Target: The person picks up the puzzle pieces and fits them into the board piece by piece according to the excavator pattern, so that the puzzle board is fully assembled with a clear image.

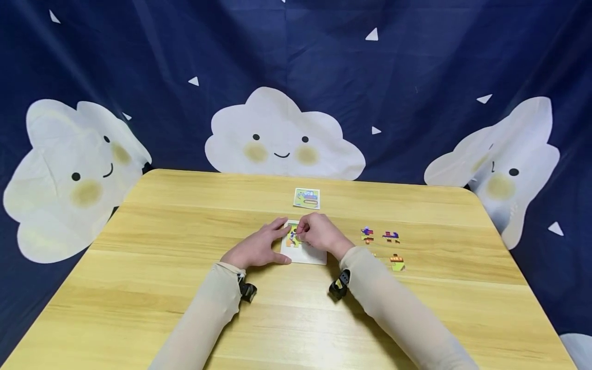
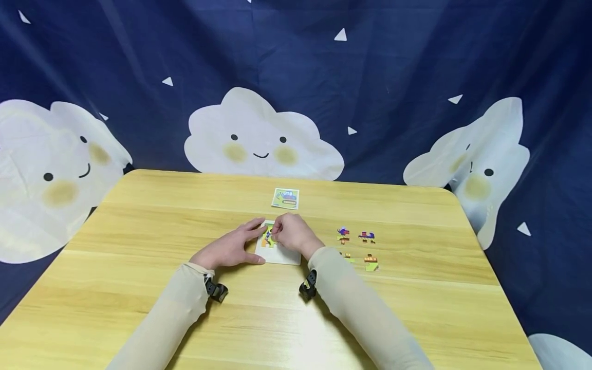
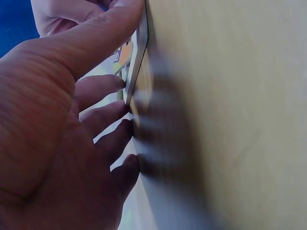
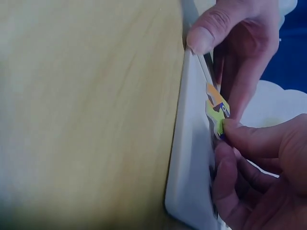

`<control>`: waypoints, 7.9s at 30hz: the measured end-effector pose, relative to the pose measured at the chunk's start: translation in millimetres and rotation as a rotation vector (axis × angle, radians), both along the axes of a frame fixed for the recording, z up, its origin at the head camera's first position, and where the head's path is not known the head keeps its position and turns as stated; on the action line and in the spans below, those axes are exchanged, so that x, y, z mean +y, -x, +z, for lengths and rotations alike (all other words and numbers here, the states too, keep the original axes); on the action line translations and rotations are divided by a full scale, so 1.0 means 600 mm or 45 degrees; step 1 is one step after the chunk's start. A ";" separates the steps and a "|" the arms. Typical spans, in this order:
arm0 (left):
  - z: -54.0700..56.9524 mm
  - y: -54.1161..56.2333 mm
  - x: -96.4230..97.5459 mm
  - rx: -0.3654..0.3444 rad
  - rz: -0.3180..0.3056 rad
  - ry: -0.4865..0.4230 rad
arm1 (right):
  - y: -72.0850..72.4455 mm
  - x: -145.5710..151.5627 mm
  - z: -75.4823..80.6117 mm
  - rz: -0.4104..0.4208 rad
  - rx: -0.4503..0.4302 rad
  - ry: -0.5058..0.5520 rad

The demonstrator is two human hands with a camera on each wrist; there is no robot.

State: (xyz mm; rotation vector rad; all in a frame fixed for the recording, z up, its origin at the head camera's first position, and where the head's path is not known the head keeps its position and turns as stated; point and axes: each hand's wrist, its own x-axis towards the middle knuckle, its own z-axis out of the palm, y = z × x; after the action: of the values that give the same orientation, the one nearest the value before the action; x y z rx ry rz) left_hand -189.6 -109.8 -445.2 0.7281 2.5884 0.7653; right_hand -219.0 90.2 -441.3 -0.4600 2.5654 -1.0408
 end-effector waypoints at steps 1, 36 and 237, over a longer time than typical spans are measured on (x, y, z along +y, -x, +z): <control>0.000 0.000 0.000 -0.002 0.001 0.001 | 0.000 -0.002 0.000 0.001 0.012 -0.019; 0.006 -0.003 0.001 -0.006 0.004 0.002 | -0.010 0.004 0.000 0.352 0.419 -0.275; 0.014 0.034 -0.022 0.142 -0.296 0.207 | -0.066 0.121 0.027 -0.041 0.099 0.280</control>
State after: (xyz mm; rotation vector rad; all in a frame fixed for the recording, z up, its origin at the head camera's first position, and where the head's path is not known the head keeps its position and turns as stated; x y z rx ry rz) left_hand -209.7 -123.0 -436.7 1.0223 2.5640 0.4497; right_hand -179.3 162.9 -425.1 -0.5259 2.5436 -1.3500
